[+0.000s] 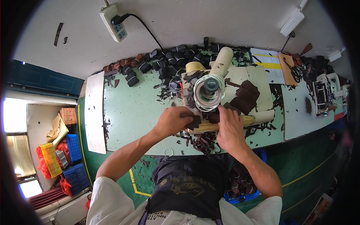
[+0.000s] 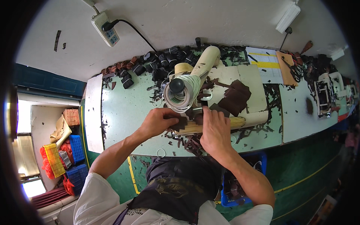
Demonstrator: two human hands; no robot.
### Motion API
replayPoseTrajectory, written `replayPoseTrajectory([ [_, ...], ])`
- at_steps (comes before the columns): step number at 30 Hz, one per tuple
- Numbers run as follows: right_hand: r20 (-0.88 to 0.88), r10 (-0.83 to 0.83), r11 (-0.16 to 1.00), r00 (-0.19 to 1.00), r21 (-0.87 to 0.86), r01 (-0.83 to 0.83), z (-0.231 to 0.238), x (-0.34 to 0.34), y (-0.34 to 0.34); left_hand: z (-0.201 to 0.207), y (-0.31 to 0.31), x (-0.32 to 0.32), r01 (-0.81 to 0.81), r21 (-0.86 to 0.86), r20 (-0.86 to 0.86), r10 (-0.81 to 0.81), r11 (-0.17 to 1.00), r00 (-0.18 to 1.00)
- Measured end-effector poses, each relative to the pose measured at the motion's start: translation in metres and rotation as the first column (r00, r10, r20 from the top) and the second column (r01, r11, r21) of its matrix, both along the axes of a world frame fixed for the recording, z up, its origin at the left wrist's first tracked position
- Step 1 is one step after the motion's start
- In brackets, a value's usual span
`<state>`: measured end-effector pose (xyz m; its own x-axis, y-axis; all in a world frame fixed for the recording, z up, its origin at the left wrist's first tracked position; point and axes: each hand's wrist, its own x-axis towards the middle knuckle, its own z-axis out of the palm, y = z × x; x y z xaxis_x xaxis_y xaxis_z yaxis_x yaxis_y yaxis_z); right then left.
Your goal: The person thins the edges of leather pieces using an industrial skiving machine.
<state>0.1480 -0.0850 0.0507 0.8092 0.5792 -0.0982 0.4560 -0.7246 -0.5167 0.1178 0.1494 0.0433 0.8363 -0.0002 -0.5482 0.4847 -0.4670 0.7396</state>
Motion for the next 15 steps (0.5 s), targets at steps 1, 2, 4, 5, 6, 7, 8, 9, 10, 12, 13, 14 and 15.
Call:
replayPoseTrajectory([
  [1,0.039,-0.012,1.0,0.999,0.024,0.011,-0.001,0.0,-0.004,-0.001,0.002,-0.001,-0.022,0.077,0.035,0.019,0.997,0.999],
  [2,0.039,-0.009,1.0,0.999,0.025,0.008,-0.004,0.002,-0.007,0.0,0.001,0.0,-0.025,0.077,0.036,0.022,0.997,0.999],
  [4,-0.03,0.028,0.979,0.999,0.205,-0.022,-0.014,0.004,-0.01,0.001,-0.005,0.006,-0.028,0.143,0.033,0.024,0.989,0.999],
  [5,-0.029,0.027,0.978,0.999,0.205,-0.02,-0.017,0.003,-0.007,0.005,-0.011,0.008,-0.027,0.143,0.034,0.023,0.989,0.999],
  [6,0.027,0.02,0.972,0.999,0.234,-0.026,-0.019,0.002,0.0,0.013,-0.019,0.012,-0.01,0.116,-0.014,0.012,0.993,1.0],
  [7,0.083,0.011,0.965,0.996,0.262,-0.033,-0.018,0.002,0.005,0.018,-0.024,0.015,0.006,0.088,-0.061,0.0,0.996,0.998],
  [8,0.083,0.009,0.965,0.996,0.261,-0.03,-0.014,0.002,0.007,0.016,-0.021,0.013,0.008,0.087,-0.06,-0.003,0.996,0.998],
  [9,0.002,0.013,0.995,1.0,0.102,-0.013,-0.003,0.003,0.01,0.011,-0.015,0.005,-0.018,-0.001,-0.015,0.018,1.0,1.0],
  [10,-0.078,0.004,0.998,0.997,-0.062,-0.009,0.002,0.003,0.01,0.005,-0.011,0.0,-0.04,-0.09,0.028,0.043,0.995,0.999],
  [12,-0.042,-0.004,1.0,0.999,-0.02,0.003,-0.001,0.001,0.003,-0.002,-0.006,-0.001,-0.031,0.001,0.074,0.031,1.0,0.997],
  [13,-0.003,-0.015,1.0,1.0,0.023,0.015,-0.002,0.001,-0.001,-0.003,-0.005,0.0,-0.025,0.093,0.12,0.014,0.995,0.993],
  [14,-0.002,-0.012,1.0,1.0,0.024,0.012,-0.005,0.002,-0.003,-0.001,-0.006,0.001,-0.028,0.094,0.121,0.016,0.995,0.993],
  [15,-0.01,0.013,0.991,1.0,0.131,-0.011,-0.01,0.003,-0.005,0.01,-0.013,0.007,-0.048,0.08,0.049,0.044,0.996,0.998],
])
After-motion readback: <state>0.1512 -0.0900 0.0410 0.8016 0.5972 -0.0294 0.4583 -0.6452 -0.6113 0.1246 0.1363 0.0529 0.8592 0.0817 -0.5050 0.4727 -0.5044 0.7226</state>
